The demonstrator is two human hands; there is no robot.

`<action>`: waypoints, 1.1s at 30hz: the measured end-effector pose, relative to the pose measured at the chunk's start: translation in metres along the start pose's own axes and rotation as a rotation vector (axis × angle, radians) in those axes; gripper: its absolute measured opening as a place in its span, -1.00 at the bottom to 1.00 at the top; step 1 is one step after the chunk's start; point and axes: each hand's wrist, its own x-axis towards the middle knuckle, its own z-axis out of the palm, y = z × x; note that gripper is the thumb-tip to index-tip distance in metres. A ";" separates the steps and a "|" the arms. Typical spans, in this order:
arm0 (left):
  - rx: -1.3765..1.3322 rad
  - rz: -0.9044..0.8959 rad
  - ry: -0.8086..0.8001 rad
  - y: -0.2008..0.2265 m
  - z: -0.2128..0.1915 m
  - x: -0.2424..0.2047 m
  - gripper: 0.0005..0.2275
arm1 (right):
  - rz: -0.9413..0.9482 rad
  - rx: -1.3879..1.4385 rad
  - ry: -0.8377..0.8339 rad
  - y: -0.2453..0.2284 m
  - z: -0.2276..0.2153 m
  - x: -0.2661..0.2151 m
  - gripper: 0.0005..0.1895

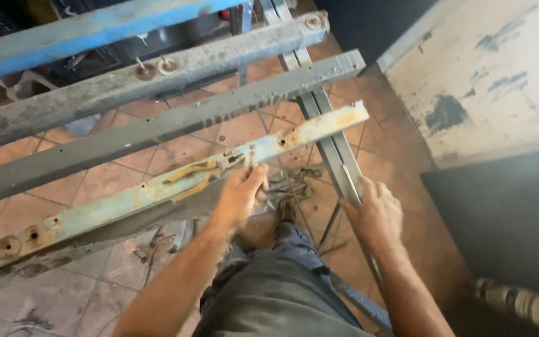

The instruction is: Repairing or disassembling metal frames by untwisting wires and removing parts using pliers and a screwdriver

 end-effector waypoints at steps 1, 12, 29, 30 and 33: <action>0.602 0.268 0.030 0.017 -0.007 -0.001 -0.58 | 0.128 -0.008 -0.200 0.010 -0.002 -0.010 -0.27; 1.600 0.622 0.009 0.065 0.033 0.131 -0.62 | 1.247 1.479 -0.418 -0.116 0.013 -0.022 -0.75; 1.565 0.102 -0.267 0.074 0.057 0.193 -0.39 | 0.536 1.683 -0.437 -0.125 0.105 -0.028 -0.71; 1.570 0.109 -0.268 0.060 0.046 0.216 -0.39 | 0.533 1.685 -0.428 -0.123 0.112 -0.031 -0.71; 1.529 0.102 -0.244 0.029 0.023 0.260 -0.38 | 0.611 1.693 -0.434 -0.124 0.128 -0.030 -0.72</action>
